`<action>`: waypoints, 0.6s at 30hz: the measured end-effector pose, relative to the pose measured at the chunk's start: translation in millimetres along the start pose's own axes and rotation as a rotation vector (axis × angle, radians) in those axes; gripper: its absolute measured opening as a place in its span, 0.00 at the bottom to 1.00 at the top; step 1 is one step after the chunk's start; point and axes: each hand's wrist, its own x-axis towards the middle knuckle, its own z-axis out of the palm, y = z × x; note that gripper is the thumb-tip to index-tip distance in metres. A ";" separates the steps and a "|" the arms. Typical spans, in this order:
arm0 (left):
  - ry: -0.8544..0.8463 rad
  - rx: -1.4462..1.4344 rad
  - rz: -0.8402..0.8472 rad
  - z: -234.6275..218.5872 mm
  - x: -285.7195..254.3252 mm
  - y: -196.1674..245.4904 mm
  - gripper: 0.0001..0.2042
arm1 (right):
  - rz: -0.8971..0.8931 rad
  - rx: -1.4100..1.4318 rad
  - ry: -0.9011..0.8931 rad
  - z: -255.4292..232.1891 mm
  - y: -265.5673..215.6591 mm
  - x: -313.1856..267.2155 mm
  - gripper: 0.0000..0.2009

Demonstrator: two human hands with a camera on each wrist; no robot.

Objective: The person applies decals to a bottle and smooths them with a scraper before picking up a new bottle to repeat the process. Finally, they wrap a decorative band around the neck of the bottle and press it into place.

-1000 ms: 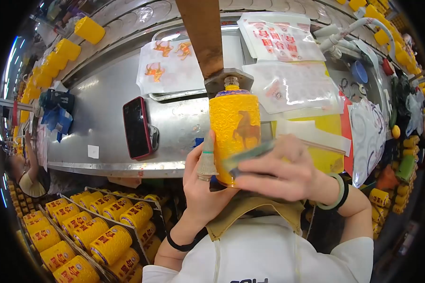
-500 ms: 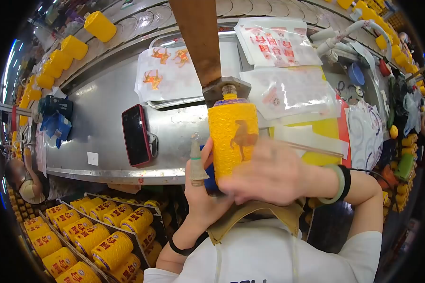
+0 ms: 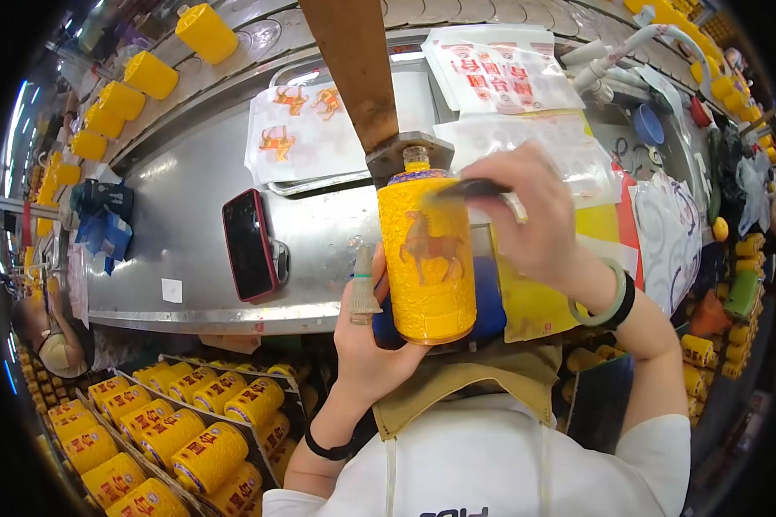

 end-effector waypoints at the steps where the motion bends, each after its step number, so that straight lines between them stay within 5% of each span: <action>1: -0.022 0.053 0.019 -1.8 0.4 -1.1 0.50 | -0.006 -0.003 0.002 -1.5 0.8 -3.9 0.11; 3: -0.040 0.098 0.044 -3.6 -1.0 -0.2 0.52 | -0.229 -0.158 -0.077 -5.1 -7.3 -17.6 0.10; 5: -0.008 0.002 -0.036 -0.3 -0.1 2.5 0.48 | -0.413 0.045 -0.236 -7.0 -29.9 -50.7 0.09; 7: -0.001 -0.055 -0.083 3.1 -0.8 -0.3 0.48 | -0.482 0.187 -0.209 -14.7 -50.2 -41.6 0.08; 12: -0.048 0.029 -0.051 0.5 -2.1 0.2 0.48 | -0.255 -0.045 -0.047 -10.7 -35.9 -34.9 0.09; 14: -0.075 -0.007 -0.042 8.4 -3.6 -5.8 0.51 | -0.164 0.117 -0.082 -10.0 -53.6 -52.1 0.12; 16: 0.037 -0.393 -0.250 21.5 -2.9 -2.1 0.55 | -0.032 0.388 -0.225 -27.8 -72.3 -45.8 0.10; 18: -0.025 -0.239 -0.169 20.3 -9.4 -5.6 0.59 | 0.315 0.527 -0.305 -37.7 -67.6 -50.6 0.12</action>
